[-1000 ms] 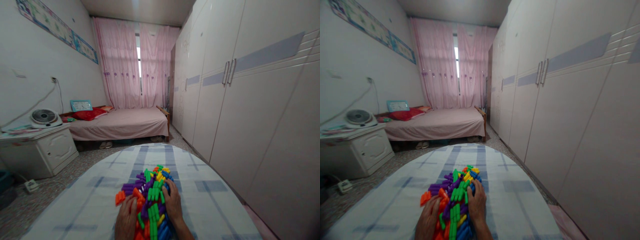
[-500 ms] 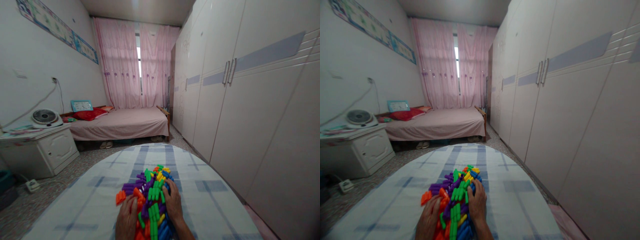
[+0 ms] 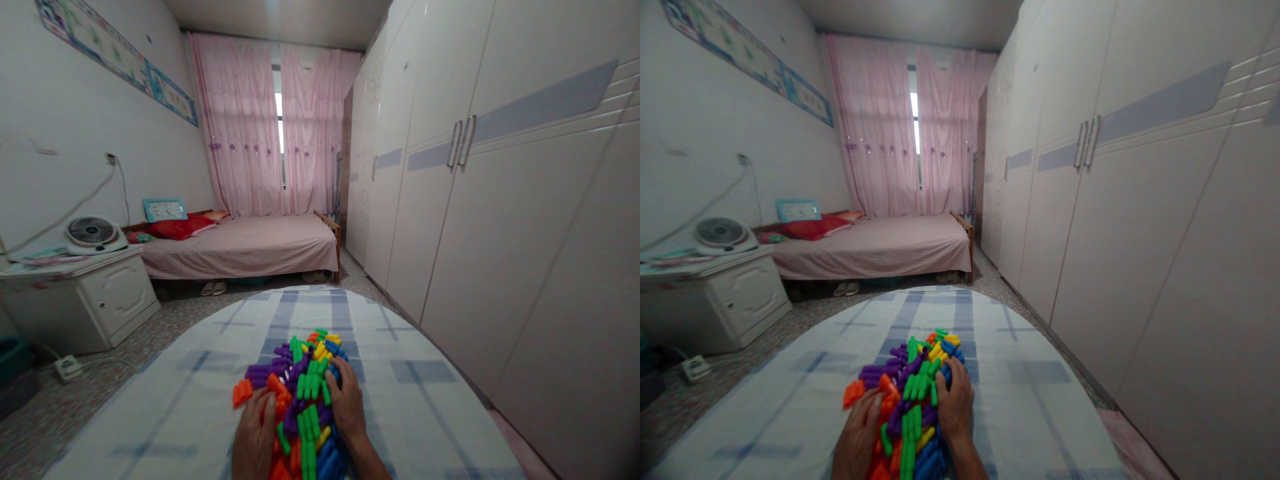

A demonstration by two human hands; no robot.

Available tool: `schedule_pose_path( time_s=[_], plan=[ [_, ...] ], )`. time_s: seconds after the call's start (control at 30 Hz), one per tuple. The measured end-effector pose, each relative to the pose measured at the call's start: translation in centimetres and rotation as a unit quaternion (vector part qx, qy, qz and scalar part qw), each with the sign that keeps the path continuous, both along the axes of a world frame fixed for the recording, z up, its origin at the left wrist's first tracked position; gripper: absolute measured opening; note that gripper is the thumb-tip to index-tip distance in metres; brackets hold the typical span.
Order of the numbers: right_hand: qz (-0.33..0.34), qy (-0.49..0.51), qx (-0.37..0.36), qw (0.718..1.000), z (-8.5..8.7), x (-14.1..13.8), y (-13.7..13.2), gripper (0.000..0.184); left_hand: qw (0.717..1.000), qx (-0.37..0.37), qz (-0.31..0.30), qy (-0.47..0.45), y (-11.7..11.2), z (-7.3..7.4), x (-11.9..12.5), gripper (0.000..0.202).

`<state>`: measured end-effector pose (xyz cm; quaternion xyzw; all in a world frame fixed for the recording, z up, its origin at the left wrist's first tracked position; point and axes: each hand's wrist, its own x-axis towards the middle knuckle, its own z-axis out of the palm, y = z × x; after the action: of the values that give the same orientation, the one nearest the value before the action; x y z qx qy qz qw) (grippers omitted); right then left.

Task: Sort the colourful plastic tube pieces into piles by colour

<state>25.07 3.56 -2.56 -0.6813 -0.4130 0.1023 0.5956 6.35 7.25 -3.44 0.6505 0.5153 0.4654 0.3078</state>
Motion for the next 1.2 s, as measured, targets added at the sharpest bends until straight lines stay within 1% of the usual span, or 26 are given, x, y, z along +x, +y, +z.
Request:
schedule_pose_path(
  time_s=[0.2,0.37,0.5,0.6,0.7,0.83,0.97,1.2],
  plan=[
    [0.006,0.000,-0.005,1.000,-0.12,0.00,0.07,0.041,1.000,-0.001,0.008,0.002,0.03,-0.04,-0.09,0.050],
    [0.001,0.004,-0.007,1.000,-0.13,-0.03,0.11,0.042,1.000,0.000,-0.009,0.018,-0.01,0.05,-0.23,0.048],
    [0.011,0.004,-0.014,1.000,-0.11,0.05,0.09,0.043,1.000,0.006,-0.001,0.016,0.02,0.00,-0.35,0.046],
    [0.015,0.003,-0.021,1.000,-0.09,0.09,0.07,0.045,1.000,0.006,-0.009,0.020,0.09,-0.12,-0.40,0.045],
    [0.008,0.001,-0.014,1.000,-0.08,0.05,0.08,0.045,1.000,0.003,0.004,0.014,0.11,-0.17,-0.28,0.047],
    [0.004,0.000,-0.005,1.000,0.03,-0.09,0.08,0.041,1.000,0.001,0.014,0.007,-0.02,0.03,-0.04,0.048],
    [0.006,0.004,-0.011,1.000,0.30,-0.16,0.00,0.042,1.000,-0.002,0.017,0.006,-0.21,0.42,0.07,0.048],
    [0.008,0.004,-0.013,1.000,0.14,-0.01,0.06,0.044,1.000,0.000,0.005,0.007,-0.27,0.58,0.03,0.049]
  ],
)
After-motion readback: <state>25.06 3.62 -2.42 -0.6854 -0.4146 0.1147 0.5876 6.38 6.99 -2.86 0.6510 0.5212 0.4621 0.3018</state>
